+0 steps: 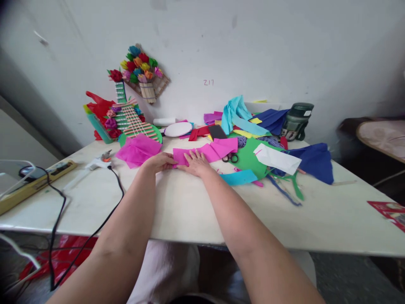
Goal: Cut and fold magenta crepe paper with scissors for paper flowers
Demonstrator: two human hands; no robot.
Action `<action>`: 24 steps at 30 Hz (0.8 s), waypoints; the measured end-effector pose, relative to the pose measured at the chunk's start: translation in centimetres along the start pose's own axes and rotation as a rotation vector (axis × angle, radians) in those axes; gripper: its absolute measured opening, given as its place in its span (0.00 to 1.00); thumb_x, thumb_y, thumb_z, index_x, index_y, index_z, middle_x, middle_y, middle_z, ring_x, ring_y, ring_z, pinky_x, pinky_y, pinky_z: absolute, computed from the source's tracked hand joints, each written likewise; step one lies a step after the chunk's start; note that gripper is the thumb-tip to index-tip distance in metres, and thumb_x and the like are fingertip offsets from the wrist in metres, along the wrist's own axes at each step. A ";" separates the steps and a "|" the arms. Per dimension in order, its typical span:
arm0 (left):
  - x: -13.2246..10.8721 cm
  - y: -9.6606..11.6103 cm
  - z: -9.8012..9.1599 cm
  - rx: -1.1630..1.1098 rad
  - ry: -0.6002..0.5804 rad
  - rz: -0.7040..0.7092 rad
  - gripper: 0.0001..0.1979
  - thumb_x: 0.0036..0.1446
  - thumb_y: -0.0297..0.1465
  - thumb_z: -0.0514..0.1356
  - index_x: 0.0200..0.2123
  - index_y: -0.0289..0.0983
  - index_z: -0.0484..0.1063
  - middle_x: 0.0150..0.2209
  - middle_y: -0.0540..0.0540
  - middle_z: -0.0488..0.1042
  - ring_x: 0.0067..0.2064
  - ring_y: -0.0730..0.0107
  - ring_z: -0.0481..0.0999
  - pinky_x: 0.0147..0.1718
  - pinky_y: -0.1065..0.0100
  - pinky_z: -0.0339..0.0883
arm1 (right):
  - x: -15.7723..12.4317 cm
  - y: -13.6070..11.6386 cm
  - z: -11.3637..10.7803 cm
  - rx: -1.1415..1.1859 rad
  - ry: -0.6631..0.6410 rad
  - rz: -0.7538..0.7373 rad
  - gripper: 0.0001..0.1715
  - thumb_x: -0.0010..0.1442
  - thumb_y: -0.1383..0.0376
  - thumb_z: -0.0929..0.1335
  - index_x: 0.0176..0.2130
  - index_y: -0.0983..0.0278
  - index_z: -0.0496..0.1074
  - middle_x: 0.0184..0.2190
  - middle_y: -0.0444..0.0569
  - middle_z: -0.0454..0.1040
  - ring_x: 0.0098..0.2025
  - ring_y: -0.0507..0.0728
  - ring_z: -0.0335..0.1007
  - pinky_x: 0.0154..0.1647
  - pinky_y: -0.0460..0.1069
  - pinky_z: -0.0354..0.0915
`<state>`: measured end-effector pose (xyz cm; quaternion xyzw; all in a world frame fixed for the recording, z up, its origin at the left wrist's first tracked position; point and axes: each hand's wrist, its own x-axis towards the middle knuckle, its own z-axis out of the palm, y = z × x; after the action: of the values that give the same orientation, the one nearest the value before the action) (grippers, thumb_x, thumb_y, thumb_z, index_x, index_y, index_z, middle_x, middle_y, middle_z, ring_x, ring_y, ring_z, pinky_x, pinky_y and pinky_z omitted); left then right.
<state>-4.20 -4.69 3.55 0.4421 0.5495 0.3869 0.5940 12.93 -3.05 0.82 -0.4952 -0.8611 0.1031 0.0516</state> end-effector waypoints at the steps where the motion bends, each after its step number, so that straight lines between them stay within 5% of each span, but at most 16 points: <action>1: 0.0 0.0 0.0 -0.012 -0.003 0.004 0.10 0.36 0.14 0.65 0.22 0.31 0.69 0.22 0.48 0.72 0.25 0.74 0.73 0.30 0.72 0.71 | -0.1 0.0 -0.1 -0.001 0.001 -0.002 0.55 0.53 0.33 0.50 0.67 0.62 0.41 0.68 0.52 0.36 0.69 0.64 0.23 0.65 0.60 0.30; 10: -0.3 0.0 -0.4 -0.029 -0.062 0.034 0.10 0.36 0.14 0.64 0.23 0.31 0.69 0.23 0.47 0.72 0.27 0.74 0.73 0.33 0.72 0.70 | -0.3 0.0 -0.2 0.017 0.018 -0.013 0.52 0.55 0.35 0.50 0.67 0.60 0.42 0.68 0.51 0.37 0.69 0.62 0.25 0.65 0.60 0.31; 17: -0.4 0.1 -0.3 -0.029 -0.036 0.026 0.10 0.37 0.14 0.63 0.22 0.31 0.69 0.24 0.48 0.72 0.26 0.75 0.73 0.32 0.72 0.69 | 0.3 0.4 0.1 0.009 0.017 0.012 0.39 0.63 0.45 0.47 0.67 0.59 0.42 0.68 0.50 0.37 0.69 0.62 0.26 0.65 0.58 0.32; 24: -0.4 0.1 -0.2 -0.048 -0.003 0.019 0.09 0.39 0.13 0.61 0.23 0.30 0.70 0.22 0.47 0.72 0.26 0.74 0.73 0.29 0.73 0.70 | 0.2 0.2 0.1 -0.036 0.018 0.013 0.39 0.63 0.47 0.50 0.67 0.61 0.43 0.68 0.52 0.37 0.68 0.64 0.26 0.65 0.58 0.31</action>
<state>-4.45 -4.99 3.78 0.4336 0.5351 0.4050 0.6014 12.96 -2.79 0.70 -0.5027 -0.8590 0.0834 0.0495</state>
